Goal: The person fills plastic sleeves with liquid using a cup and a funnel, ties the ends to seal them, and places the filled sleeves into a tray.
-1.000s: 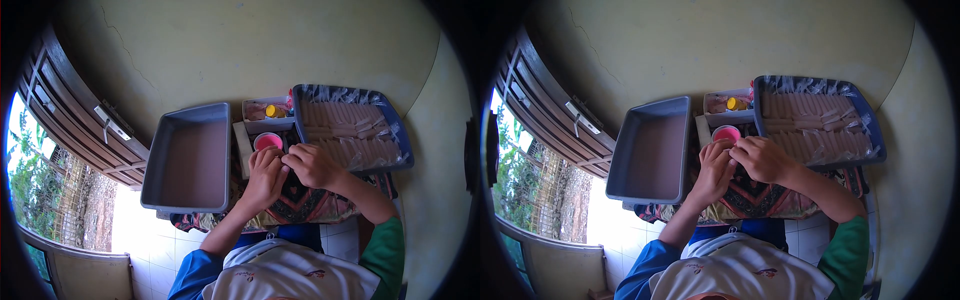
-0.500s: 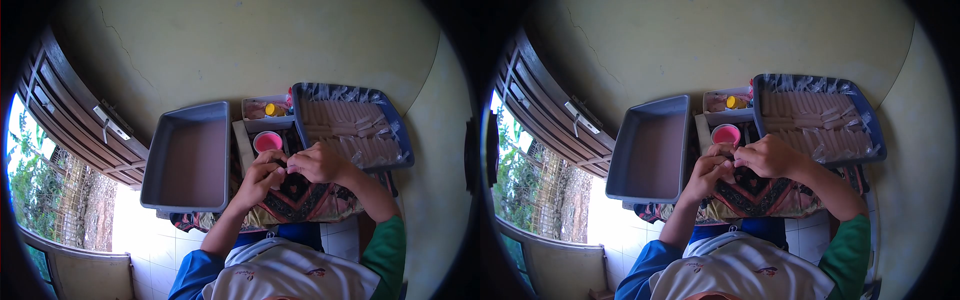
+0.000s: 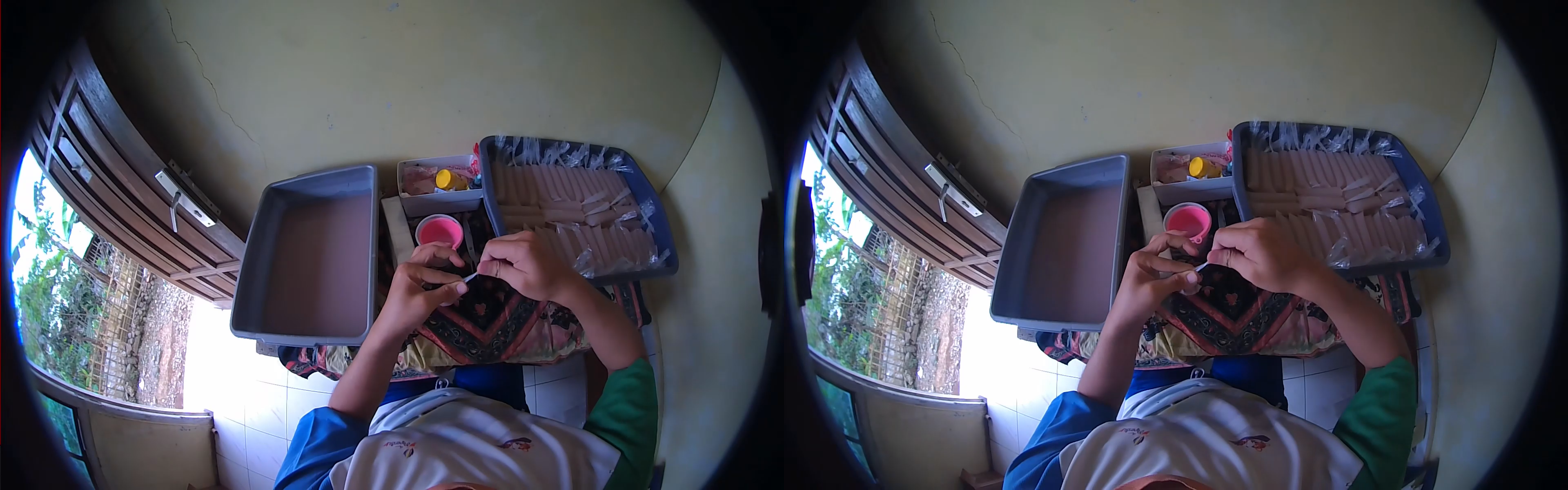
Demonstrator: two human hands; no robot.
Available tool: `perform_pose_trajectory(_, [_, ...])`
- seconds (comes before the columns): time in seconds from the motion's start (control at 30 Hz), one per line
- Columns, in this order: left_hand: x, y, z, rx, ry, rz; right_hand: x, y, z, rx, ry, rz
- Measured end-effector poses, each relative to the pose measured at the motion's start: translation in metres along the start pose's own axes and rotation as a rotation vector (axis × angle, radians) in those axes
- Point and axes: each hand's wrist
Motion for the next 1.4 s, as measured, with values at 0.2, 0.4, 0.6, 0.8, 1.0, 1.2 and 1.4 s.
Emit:
perform_pose_trajectory(0.2, [0.0,0.002,0.005,-0.054,0.104,0.023,-0.01,0.004,0.01,0.071,-0.018,0.005])
perform_pose_trajectory(0.4, [0.0,0.005,0.011,-0.026,0.132,0.021,-0.009,0.009,0.0,0.065,-0.021,-0.027])
perform_pose_trajectory(0.6, [0.001,0.009,0.013,-0.041,0.199,-0.006,-0.011,0.01,0.001,0.156,-0.051,-0.028])
perform_pose_trajectory(0.8, [0.003,0.01,0.011,-0.007,0.022,-0.052,-0.01,0.014,-0.007,0.488,-0.339,0.115])
perform_pose_trajectory(1.0, [0.013,0.002,0.017,0.187,-0.347,-0.068,0.002,0.013,-0.005,0.526,-1.231,-0.04])
perform_pose_trajectory(1.2, [0.022,0.0,0.012,0.184,-0.455,-0.101,0.03,0.011,0.0,0.391,-0.896,-0.183])
perform_pose_trajectory(1.4, [0.029,0.001,0.018,0.219,-0.529,-0.17,0.055,0.011,-0.001,0.038,0.166,-0.299])
Point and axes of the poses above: each hand's wrist, its own y-axis away from the middle knuckle, its own x-axis out of the palm, z = x × y, and after that the axes turned 7 degrees about z, right-handed
